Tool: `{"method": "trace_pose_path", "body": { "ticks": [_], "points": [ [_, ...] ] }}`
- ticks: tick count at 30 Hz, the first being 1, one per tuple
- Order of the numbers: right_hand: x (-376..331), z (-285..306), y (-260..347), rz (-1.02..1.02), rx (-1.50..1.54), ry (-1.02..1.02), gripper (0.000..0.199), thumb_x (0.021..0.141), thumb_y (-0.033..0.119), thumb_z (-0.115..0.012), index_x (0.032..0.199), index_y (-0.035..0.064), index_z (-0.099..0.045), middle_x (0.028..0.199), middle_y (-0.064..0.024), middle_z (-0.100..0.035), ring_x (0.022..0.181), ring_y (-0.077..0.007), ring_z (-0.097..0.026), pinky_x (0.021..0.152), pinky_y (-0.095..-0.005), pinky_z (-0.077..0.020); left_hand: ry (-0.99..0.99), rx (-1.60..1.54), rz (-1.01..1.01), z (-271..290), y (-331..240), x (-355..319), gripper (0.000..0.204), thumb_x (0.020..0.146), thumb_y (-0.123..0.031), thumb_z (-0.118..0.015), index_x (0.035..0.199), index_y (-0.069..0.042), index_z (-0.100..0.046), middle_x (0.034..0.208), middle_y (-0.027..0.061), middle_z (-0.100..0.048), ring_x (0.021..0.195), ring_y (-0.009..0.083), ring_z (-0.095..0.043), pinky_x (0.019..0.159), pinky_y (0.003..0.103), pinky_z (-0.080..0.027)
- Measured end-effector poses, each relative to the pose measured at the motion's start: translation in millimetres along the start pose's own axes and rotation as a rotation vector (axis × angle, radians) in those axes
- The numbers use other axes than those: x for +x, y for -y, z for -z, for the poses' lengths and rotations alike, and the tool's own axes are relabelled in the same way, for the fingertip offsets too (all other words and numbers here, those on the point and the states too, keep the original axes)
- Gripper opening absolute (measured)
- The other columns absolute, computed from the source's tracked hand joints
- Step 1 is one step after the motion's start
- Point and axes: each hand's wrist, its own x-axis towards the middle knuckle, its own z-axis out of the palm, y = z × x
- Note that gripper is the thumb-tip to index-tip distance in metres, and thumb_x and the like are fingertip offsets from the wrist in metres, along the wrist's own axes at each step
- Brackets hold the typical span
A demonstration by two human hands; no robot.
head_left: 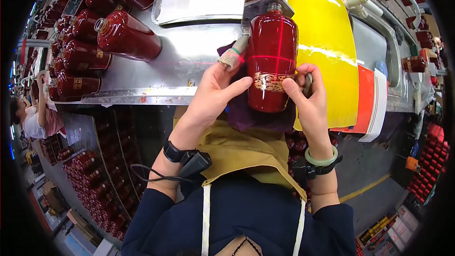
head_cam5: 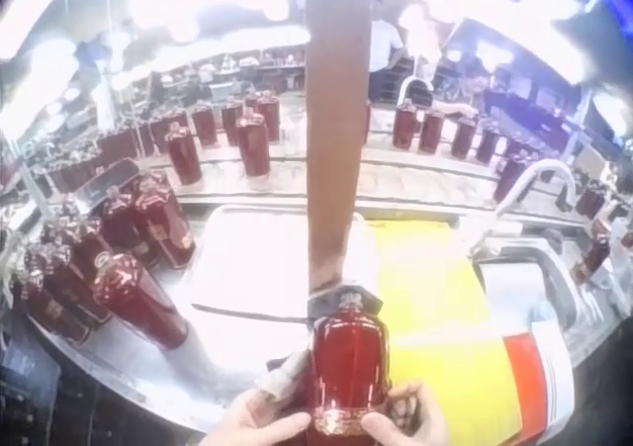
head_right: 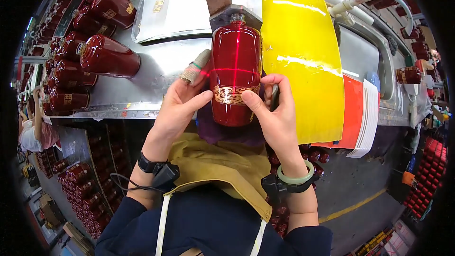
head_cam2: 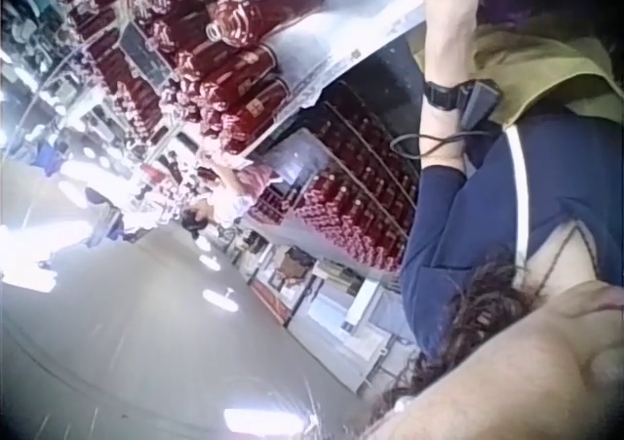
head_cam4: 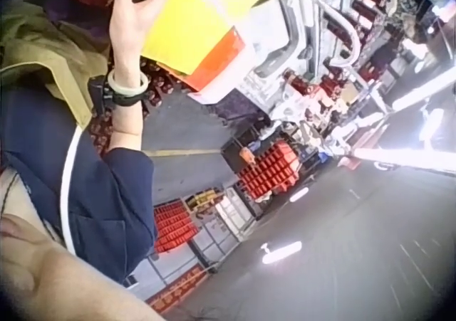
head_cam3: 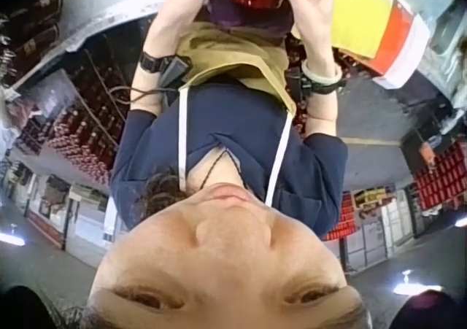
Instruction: Applying decorative labels and seals to red glass liquor bottles on a manufacturing line.
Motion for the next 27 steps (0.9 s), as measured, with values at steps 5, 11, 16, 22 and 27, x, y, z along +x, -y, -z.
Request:
{"method": "trace_pose_path", "body": {
  "ticks": [5, 11, 16, 22, 27],
  "points": [
    [-0.5, -0.6, 0.6, -0.003, -0.006, 0.002, 0.036, 0.092, 0.012, -0.082, 0.113, 0.0086, -0.052, 0.090, 0.0086, -0.039, 0.078, -0.0014, -0.033, 0.067, -0.0170, -0.0283, -0.012, -0.012, -0.003, -3.3, -5.6, 2.1, 0.080, 0.091, 0.006, -0.072, 0.160, 0.002, -0.032, 0.164, 0.0163, -0.038, 0.151, 0.0254, -0.038, 0.124, 0.042, -0.033],
    [-0.9, -2.1, 1.6, -0.008, 0.056, 0.001, 0.037, 0.093, 0.009, -0.081, 0.115, 0.0075, -0.051, 0.090, 0.0079, -0.042, 0.078, -0.0011, -0.036, 0.068, -0.0166, -0.0321, -0.102, 0.123, -0.080, -10.2, -3.8, 0.2, 0.085, 0.084, -0.004, -0.085, 0.156, 0.001, -0.040, 0.151, 0.0133, -0.051, 0.141, 0.0227, -0.048, 0.121, 0.040, -0.035],
    [-1.2, -3.2, 3.0, -0.004, 0.055, 0.012, 0.037, 0.094, 0.008, -0.080, 0.116, 0.0063, -0.050, 0.090, 0.0073, -0.045, 0.080, -0.0007, -0.039, 0.070, -0.0162, -0.0348, -0.216, 0.660, -0.319, -24.2, -2.1, -10.4, 0.071, 0.082, -0.008, -0.087, 0.143, 0.001, -0.053, 0.100, 0.0003, -0.057, 0.095, 0.0125, -0.055, 0.087, 0.031, -0.046],
    [-1.2, -3.4, 4.1, 0.004, 0.044, 0.005, 0.037, 0.094, 0.008, -0.080, 0.116, 0.0056, -0.050, 0.089, 0.0071, -0.047, 0.079, -0.0006, -0.040, 0.070, -0.0162, -0.0359, -0.225, 0.492, -0.324, -40.3, -5.0, -12.0, 0.057, 0.089, -0.002, -0.076, 0.142, 0.000, -0.056, 0.090, -0.0009, -0.058, 0.084, 0.0086, -0.054, 0.079, 0.025, -0.047],
    [-0.5, -2.4, 4.1, 0.018, -0.035, -0.006, 0.037, 0.093, 0.011, -0.081, 0.115, 0.0059, -0.051, 0.087, 0.0076, -0.046, 0.077, -0.0007, -0.037, 0.067, -0.0170, -0.0335, -0.184, 0.473, -0.398, -44.6, -10.9, -18.7, 0.053, 0.094, 0.004, -0.068, 0.145, 0.000, -0.053, 0.092, -0.0005, -0.058, 0.083, 0.0061, -0.054, 0.076, 0.022, -0.046]
  ]
}}
